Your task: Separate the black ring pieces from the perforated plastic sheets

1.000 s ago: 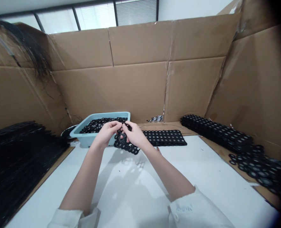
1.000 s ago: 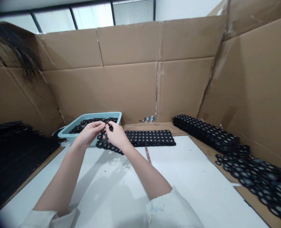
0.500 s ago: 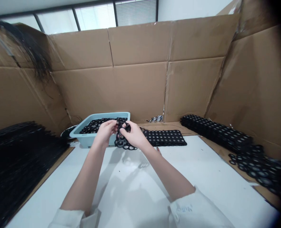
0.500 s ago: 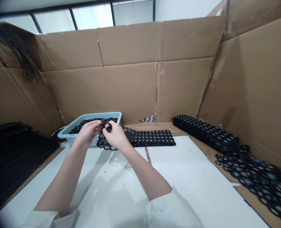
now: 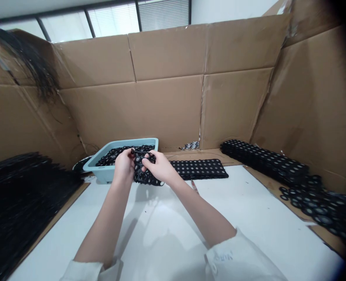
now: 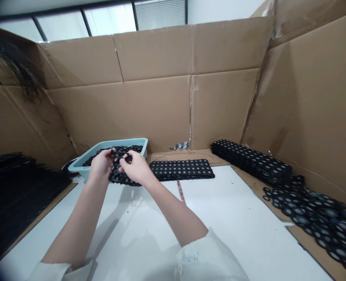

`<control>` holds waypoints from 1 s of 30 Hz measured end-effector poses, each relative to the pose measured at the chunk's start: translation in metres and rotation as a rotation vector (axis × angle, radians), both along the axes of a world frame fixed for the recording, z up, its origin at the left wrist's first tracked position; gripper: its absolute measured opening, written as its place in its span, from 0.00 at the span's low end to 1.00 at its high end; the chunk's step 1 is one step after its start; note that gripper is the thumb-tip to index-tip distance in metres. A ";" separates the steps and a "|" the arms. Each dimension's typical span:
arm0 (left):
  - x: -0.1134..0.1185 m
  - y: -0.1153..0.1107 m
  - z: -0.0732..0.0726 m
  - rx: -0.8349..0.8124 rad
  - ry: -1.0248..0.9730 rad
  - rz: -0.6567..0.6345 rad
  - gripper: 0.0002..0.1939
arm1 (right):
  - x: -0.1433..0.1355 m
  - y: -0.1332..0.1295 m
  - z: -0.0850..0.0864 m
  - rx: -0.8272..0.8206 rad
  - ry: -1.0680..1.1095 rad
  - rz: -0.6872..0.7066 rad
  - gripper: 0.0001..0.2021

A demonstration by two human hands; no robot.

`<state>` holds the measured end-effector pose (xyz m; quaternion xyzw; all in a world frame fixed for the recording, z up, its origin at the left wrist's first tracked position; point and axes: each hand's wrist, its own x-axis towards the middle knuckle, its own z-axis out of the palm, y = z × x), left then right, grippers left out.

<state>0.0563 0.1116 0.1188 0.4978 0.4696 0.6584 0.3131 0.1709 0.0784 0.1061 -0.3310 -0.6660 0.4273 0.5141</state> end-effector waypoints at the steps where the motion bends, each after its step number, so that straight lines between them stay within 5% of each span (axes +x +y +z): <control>1: -0.003 0.000 0.001 -0.002 -0.006 0.010 0.04 | 0.000 -0.002 0.001 -0.007 -0.002 0.007 0.03; 7: -0.035 0.006 0.004 0.075 0.074 0.204 0.08 | 0.013 -0.011 0.010 -0.009 0.000 0.000 0.03; 11: -0.034 0.015 -0.008 0.127 0.356 0.314 0.08 | 0.014 -0.008 0.010 0.013 0.049 -0.053 0.04; 21: -0.016 0.027 -0.037 -0.034 1.148 0.196 0.06 | 0.009 -0.004 0.004 0.073 -0.043 -0.095 0.06; 26: -0.020 0.026 -0.041 -0.073 1.295 0.168 0.08 | 0.009 -0.002 0.003 0.081 -0.034 -0.079 0.06; 30: -0.015 0.014 -0.027 -0.026 1.297 0.150 0.11 | 0.010 0.000 0.003 0.083 -0.006 -0.101 0.06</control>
